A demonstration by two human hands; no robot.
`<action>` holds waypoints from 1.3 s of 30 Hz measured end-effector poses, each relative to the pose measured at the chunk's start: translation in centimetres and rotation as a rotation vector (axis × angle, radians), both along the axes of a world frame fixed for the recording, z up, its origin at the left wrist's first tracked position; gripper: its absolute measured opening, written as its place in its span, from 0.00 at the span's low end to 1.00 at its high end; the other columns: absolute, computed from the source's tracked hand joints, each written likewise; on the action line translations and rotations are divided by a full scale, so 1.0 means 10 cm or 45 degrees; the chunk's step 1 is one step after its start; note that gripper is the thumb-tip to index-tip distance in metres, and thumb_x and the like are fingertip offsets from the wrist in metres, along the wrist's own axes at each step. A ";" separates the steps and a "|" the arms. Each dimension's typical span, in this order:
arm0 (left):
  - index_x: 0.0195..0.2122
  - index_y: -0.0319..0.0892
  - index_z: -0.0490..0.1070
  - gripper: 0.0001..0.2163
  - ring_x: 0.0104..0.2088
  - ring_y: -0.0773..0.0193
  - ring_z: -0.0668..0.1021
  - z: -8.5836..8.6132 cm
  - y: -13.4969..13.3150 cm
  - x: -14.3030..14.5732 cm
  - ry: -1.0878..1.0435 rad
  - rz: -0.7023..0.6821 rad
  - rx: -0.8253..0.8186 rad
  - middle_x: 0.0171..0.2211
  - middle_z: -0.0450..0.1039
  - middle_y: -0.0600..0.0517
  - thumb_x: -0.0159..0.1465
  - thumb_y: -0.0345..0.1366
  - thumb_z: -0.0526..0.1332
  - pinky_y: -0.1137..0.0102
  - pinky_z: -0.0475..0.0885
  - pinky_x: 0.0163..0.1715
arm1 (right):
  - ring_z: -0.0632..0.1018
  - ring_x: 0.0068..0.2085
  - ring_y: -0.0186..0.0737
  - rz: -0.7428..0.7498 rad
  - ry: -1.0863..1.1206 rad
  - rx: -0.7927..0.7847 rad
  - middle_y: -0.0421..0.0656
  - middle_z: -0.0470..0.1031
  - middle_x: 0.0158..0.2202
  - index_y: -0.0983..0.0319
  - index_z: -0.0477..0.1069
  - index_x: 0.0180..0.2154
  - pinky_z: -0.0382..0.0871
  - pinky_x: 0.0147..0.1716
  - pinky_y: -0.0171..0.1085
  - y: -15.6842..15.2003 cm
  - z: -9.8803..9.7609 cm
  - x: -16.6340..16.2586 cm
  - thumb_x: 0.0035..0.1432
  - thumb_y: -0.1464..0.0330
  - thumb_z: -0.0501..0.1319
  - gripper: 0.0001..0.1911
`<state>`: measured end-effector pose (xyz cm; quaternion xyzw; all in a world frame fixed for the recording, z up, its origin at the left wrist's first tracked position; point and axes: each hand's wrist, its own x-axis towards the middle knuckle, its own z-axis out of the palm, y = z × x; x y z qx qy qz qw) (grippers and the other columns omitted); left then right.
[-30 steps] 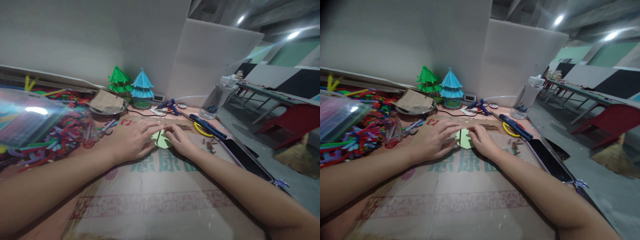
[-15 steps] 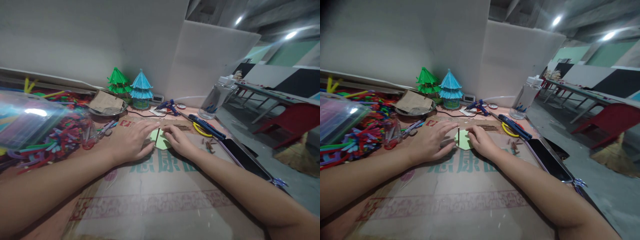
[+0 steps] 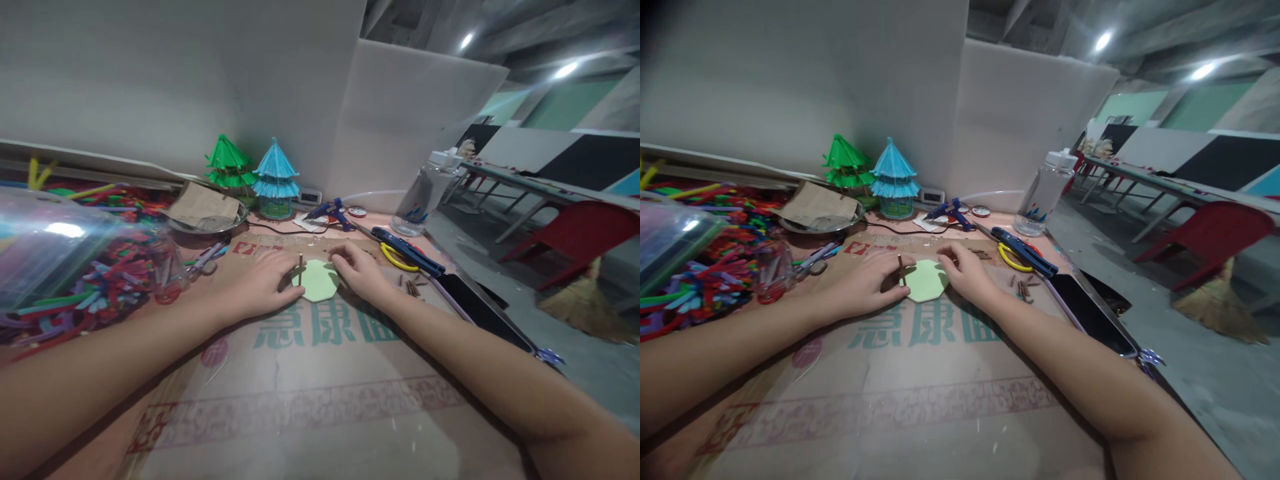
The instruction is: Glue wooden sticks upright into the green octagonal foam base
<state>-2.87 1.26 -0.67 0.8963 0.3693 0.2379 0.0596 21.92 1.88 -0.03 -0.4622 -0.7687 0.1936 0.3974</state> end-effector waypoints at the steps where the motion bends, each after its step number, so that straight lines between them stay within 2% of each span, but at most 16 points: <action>1: 0.51 0.42 0.72 0.15 0.53 0.47 0.76 0.01 0.00 0.00 -0.007 -0.008 0.003 0.50 0.77 0.43 0.66 0.43 0.61 0.53 0.70 0.54 | 0.78 0.39 0.41 -0.006 0.023 -0.005 0.45 0.79 0.41 0.61 0.71 0.43 0.71 0.41 0.40 0.04 0.00 0.02 0.65 0.64 0.55 0.10; 4: 0.44 0.42 0.73 0.11 0.52 0.48 0.77 0.03 -0.01 0.00 -0.053 -0.027 -0.001 0.49 0.77 0.43 0.66 0.41 0.60 0.54 0.70 0.54 | 0.77 0.39 0.40 -0.031 0.053 0.005 0.44 0.79 0.41 0.60 0.72 0.44 0.71 0.40 0.39 0.16 0.06 0.13 0.65 0.64 0.55 0.11; 7: 0.39 0.42 0.73 0.08 0.51 0.50 0.77 0.03 -0.02 -0.01 -0.089 -0.046 -0.017 0.47 0.78 0.44 0.67 0.41 0.59 0.55 0.71 0.53 | 0.78 0.40 0.40 -0.084 0.007 -0.007 0.44 0.79 0.40 0.61 0.72 0.45 0.71 0.40 0.38 0.27 0.22 0.29 0.64 0.64 0.56 0.12; 12: 0.40 0.42 0.75 0.08 0.50 0.50 0.77 0.01 0.00 -0.03 -0.117 -0.066 -0.001 0.46 0.78 0.44 0.64 0.38 0.58 0.54 0.71 0.53 | 0.76 0.37 0.40 -0.213 -0.579 -0.024 0.46 0.80 0.37 0.63 0.76 0.38 0.65 0.37 0.37 0.39 0.41 0.58 0.62 0.72 0.58 0.08; 15: 0.42 0.42 0.75 0.12 0.50 0.51 0.77 -0.04 0.04 -0.05 -0.156 -0.076 -0.003 0.47 0.78 0.45 0.59 0.31 0.57 0.54 0.72 0.55 | 0.74 0.34 0.40 -0.099 -0.741 -0.066 0.43 0.78 0.31 0.62 0.76 0.31 0.61 0.34 0.36 0.41 0.38 0.66 0.57 0.74 0.63 0.04; 17: 0.44 0.41 0.75 0.15 0.51 0.51 0.77 -0.06 0.07 -0.07 -0.195 -0.042 -0.016 0.48 0.78 0.45 0.57 0.29 0.55 0.54 0.72 0.56 | 0.73 0.32 0.38 -0.012 -0.808 -0.093 0.41 0.76 0.29 0.62 0.76 0.30 0.60 0.32 0.35 0.40 0.36 0.67 0.56 0.75 0.64 0.04; 21: 0.48 0.40 0.74 0.17 0.53 0.51 0.77 -0.06 0.10 -0.08 -0.256 0.055 -0.034 0.51 0.77 0.44 0.60 0.29 0.54 0.54 0.73 0.56 | 0.73 0.35 0.38 0.021 -0.866 -0.082 0.42 0.78 0.35 0.62 0.76 0.36 0.59 0.34 0.34 0.38 0.34 0.65 0.57 0.76 0.62 0.07; 24: 0.47 0.40 0.73 0.14 0.53 0.51 0.77 -0.03 0.09 -0.08 -0.240 0.062 -0.028 0.50 0.77 0.43 0.62 0.31 0.54 0.54 0.73 0.55 | 0.74 0.37 0.40 0.015 -0.895 -0.081 0.43 0.79 0.39 0.61 0.76 0.37 0.58 0.34 0.34 0.36 0.36 0.62 0.57 0.77 0.61 0.08; 29: 0.47 0.39 0.73 0.13 0.53 0.50 0.76 -0.05 0.08 -0.07 -0.254 0.062 -0.010 0.49 0.76 0.42 0.63 0.33 0.55 0.54 0.72 0.55 | 0.73 0.33 0.40 -0.052 -0.958 -0.090 0.44 0.79 0.34 0.61 0.74 0.31 0.56 0.31 0.36 0.32 0.39 0.58 0.57 0.76 0.60 0.07; 34: 0.48 0.40 0.72 0.13 0.52 0.50 0.77 -0.05 0.09 -0.07 -0.288 0.086 0.009 0.49 0.76 0.43 0.64 0.33 0.55 0.54 0.72 0.55 | 0.75 0.34 0.43 -0.100 -1.014 -0.039 0.49 0.80 0.36 0.62 0.75 0.32 0.56 0.31 0.38 0.29 0.37 0.55 0.60 0.75 0.60 0.06; 36: 0.48 0.41 0.72 0.12 0.52 0.51 0.77 0.01 0.06 -0.09 -0.361 0.116 0.068 0.49 0.76 0.45 0.65 0.33 0.55 0.55 0.72 0.54 | 0.75 0.34 0.43 -0.122 -1.026 -0.003 0.50 0.81 0.38 0.61 0.75 0.34 0.57 0.32 0.38 0.27 0.40 0.53 0.60 0.75 0.60 0.06; 39: 0.44 0.45 0.70 0.08 0.49 0.55 0.76 0.19 -0.12 -0.10 -0.613 0.139 0.328 0.44 0.74 0.48 0.66 0.30 0.55 0.56 0.72 0.54 | 0.74 0.32 0.42 -0.198 -0.929 0.075 0.47 0.79 0.35 0.60 0.72 0.37 0.58 0.31 0.38 0.18 0.53 0.47 0.59 0.74 0.60 0.05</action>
